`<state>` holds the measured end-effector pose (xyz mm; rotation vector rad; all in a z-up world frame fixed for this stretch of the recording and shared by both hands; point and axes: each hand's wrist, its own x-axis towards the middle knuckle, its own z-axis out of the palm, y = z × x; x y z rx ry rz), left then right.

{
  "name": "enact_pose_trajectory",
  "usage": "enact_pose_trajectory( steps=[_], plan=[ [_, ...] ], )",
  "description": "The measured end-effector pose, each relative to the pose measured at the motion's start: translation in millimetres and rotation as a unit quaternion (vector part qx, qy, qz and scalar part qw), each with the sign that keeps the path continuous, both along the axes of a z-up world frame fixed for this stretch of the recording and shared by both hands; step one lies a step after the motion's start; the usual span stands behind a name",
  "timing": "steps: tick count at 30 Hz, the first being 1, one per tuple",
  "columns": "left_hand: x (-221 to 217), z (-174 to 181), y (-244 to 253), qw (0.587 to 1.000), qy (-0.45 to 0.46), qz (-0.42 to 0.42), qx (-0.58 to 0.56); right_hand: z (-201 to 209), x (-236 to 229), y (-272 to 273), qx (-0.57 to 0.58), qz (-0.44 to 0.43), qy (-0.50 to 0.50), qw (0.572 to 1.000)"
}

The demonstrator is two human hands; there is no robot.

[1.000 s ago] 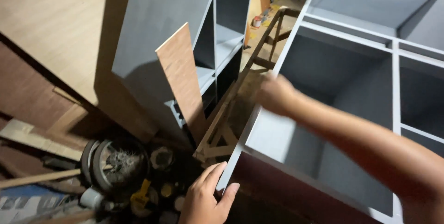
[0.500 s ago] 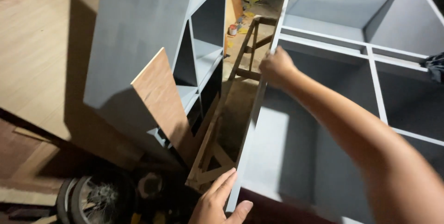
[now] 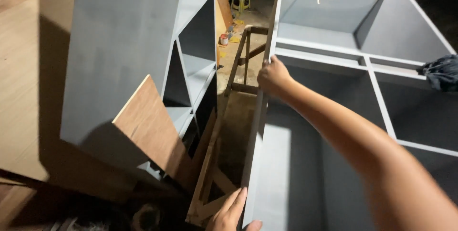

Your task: Sanding the edges and interior surfaces of a wooden cabinet using a hand sanding block.

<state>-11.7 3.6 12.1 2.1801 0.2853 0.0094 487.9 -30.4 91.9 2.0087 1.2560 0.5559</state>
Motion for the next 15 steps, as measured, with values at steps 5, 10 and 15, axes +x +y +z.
enact_pose_trajectory(
  steps=[5, 10, 15],
  plan=[
    [4.9, -12.2, 4.9, 0.999, 0.025, 0.010, -0.019, 9.3, 51.6, 1.8, 0.055, -0.081, 0.059, 0.993],
    [4.5, 12.2, 0.8, 0.983, 0.176, -0.007, -0.059, -8.3, -38.4, -11.8, -0.026, 0.035, -0.002, 0.999],
    [6.6, -109.6, -13.1, 0.996, -0.080, 0.018, -0.020, 15.9, 11.6, 11.0, -0.092, -0.077, 0.034, 0.992]
  ],
)
